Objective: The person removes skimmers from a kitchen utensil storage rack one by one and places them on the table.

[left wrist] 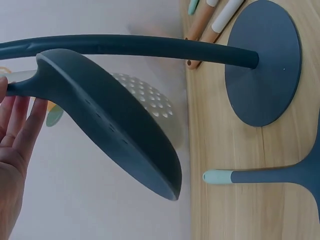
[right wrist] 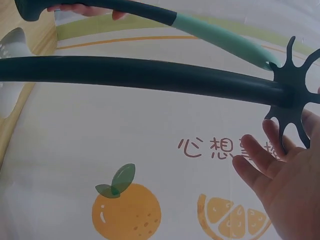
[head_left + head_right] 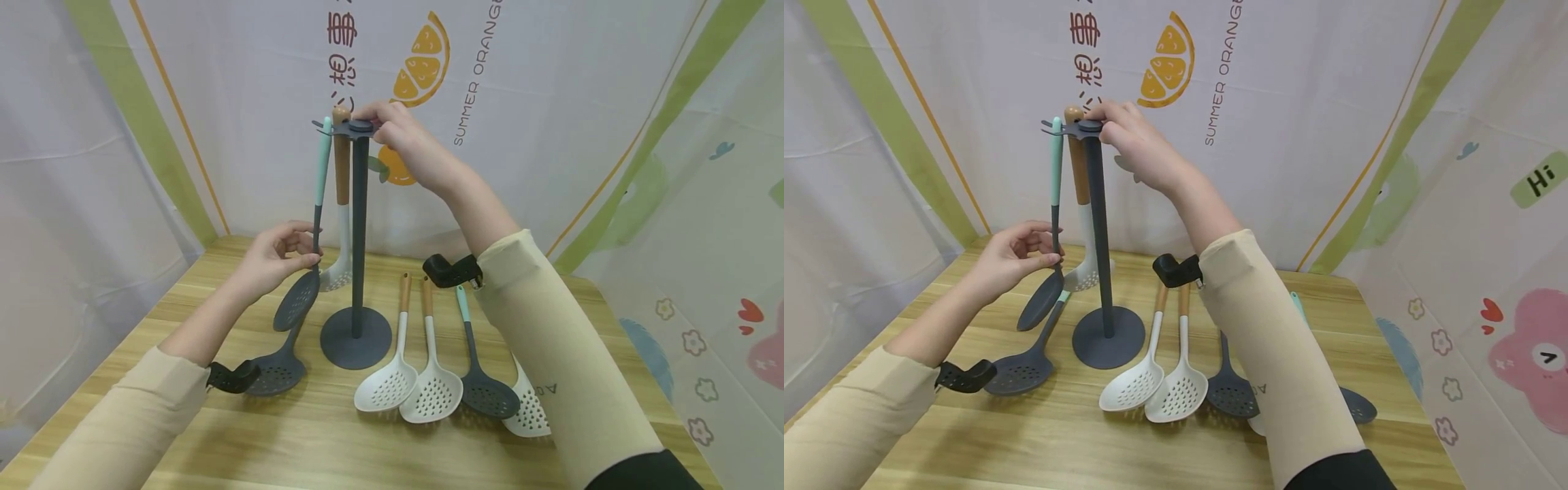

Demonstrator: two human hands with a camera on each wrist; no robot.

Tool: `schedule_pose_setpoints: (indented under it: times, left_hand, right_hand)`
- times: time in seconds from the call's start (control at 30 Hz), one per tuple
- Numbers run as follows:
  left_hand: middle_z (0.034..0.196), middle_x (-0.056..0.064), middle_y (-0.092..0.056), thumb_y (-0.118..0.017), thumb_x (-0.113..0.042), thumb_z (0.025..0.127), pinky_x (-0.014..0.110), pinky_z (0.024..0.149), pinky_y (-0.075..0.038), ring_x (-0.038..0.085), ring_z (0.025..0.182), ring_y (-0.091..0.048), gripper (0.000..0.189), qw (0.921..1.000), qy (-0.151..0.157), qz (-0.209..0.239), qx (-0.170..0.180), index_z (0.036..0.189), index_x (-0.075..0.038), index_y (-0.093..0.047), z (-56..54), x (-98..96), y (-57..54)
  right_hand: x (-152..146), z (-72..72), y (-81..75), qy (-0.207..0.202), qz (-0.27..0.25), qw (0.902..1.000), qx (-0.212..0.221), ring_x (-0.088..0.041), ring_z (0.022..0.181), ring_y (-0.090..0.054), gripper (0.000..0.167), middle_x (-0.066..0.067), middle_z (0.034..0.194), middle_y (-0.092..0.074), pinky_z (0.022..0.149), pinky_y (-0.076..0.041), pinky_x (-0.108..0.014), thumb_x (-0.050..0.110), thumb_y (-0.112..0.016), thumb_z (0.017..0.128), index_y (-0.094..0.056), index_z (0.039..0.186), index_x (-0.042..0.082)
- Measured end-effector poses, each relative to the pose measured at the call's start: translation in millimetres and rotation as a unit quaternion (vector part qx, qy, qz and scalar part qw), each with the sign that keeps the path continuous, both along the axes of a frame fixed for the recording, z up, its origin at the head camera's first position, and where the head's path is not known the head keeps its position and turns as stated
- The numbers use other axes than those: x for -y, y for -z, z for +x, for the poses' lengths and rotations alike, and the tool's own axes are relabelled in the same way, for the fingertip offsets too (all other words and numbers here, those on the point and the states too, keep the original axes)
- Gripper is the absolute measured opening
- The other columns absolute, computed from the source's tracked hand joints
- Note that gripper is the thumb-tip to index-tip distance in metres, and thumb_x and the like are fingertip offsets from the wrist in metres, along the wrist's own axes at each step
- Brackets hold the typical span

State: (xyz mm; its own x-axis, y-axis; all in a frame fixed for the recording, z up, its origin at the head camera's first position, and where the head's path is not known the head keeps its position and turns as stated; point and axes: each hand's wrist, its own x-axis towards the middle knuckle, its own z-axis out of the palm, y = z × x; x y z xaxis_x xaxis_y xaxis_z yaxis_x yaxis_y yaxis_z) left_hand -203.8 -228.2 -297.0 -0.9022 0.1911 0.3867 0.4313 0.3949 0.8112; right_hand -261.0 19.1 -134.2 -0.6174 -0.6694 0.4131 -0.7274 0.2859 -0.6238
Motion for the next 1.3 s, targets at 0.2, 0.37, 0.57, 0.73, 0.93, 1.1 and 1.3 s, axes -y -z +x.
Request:
schedule_pose_setpoints:
  times: [0.2,0.37,0.57,0.73,0.93,1.1,1.3]
  left_hand:
    - [0.097,0.015,-0.064,-0.067,-0.003,0.089,0.023,0.073,-0.05,0.012,0.084,-0.062,0.045,0.9998,-0.004,-0.005,-0.021,0.131,0.001,-0.052,4.4,5.8,-2.2]
    - [0.097,0.014,-0.064,-0.068,-0.003,0.088,0.023,0.071,-0.05,0.012,0.083,-0.061,0.045,0.9996,-0.008,-0.002,-0.027,0.131,0.0,-0.054,10.0,8.9,-4.5]
    - [0.095,0.008,-0.064,-0.069,-0.006,0.087,0.021,0.075,-0.048,0.011,0.083,-0.061,0.047,0.9989,-0.028,-0.004,-0.037,0.132,0.0,-0.054,16.7,13.2,-6.7]
    - [0.093,0.001,-0.065,-0.07,-0.006,0.087,0.02,0.076,-0.048,0.01,0.082,-0.062,0.047,0.9979,-0.048,-0.003,-0.043,0.131,0.0,-0.054,19.1,20.0,-8.0]
    - [0.094,-0.002,-0.065,-0.069,-0.008,0.088,0.02,0.074,-0.05,0.01,0.083,-0.062,0.05,0.9978,-0.056,0.008,-0.036,0.134,0.001,-0.051,23.4,29.7,-11.7]
    - [0.094,-0.002,-0.063,-0.068,-0.006,0.089,0.02,0.072,-0.052,0.009,0.082,-0.062,0.051,0.9982,-0.05,0.015,-0.028,0.135,0.005,-0.049,24.2,37.5,-9.7]
    - [0.093,-0.001,-0.063,-0.068,-0.007,0.089,0.021,0.07,-0.053,0.008,0.079,-0.061,0.051,0.9969,-0.074,-0.009,-0.027,0.135,0.004,-0.049,26.4,47.4,-5.8]
  right_hand:
    - [-3,-3.1,-2.3,-0.011,0.004,0.9999,0.001,-0.014,0.113,-0.037,0.048,-0.002,0.126,-0.043,0.096,-0.03,-0.029,0.02,-0.034,0.085,-0.051,0.129,0.009]
    - [-5,-1.2,-6.7,-0.006,0.02,0.9998,-0.004,-0.015,0.116,-0.038,0.048,-0.003,0.129,-0.045,0.098,-0.03,-0.029,0.019,-0.036,0.088,-0.052,0.132,0.01]
    - [-6,5.9,-11.6,0.013,0.053,0.9984,-0.009,-0.011,0.125,-0.037,0.049,0.001,0.137,-0.045,0.102,-0.028,-0.029,0.02,-0.036,0.094,-0.049,0.14,0.015]
    - [-6,10.8,-12.3,0.014,0.062,0.9979,-0.009,-0.009,0.129,-0.036,0.048,0.003,0.143,-0.043,0.103,-0.027,-0.028,0.018,-0.035,0.096,-0.047,0.142,0.017]
    - [-5,12.7,-12.9,-0.002,0.067,0.9977,-0.007,-0.003,0.13,-0.032,0.05,0.009,0.147,-0.039,0.103,-0.026,-0.026,0.015,-0.033,0.096,-0.045,0.143,0.023]
    - [-5,13.6,-15.1,0.002,0.071,0.9975,-0.001,-0.004,0.129,-0.033,0.051,0.01,0.146,-0.04,0.103,-0.027,-0.027,0.013,-0.033,0.095,-0.046,0.143,0.024]
    - [-3,14.8,-16.7,0.005,0.076,0.9971,0.011,-0.002,0.129,-0.033,0.053,0.011,0.145,-0.041,0.102,-0.028,-0.026,0.009,-0.033,0.094,-0.047,0.142,0.025]
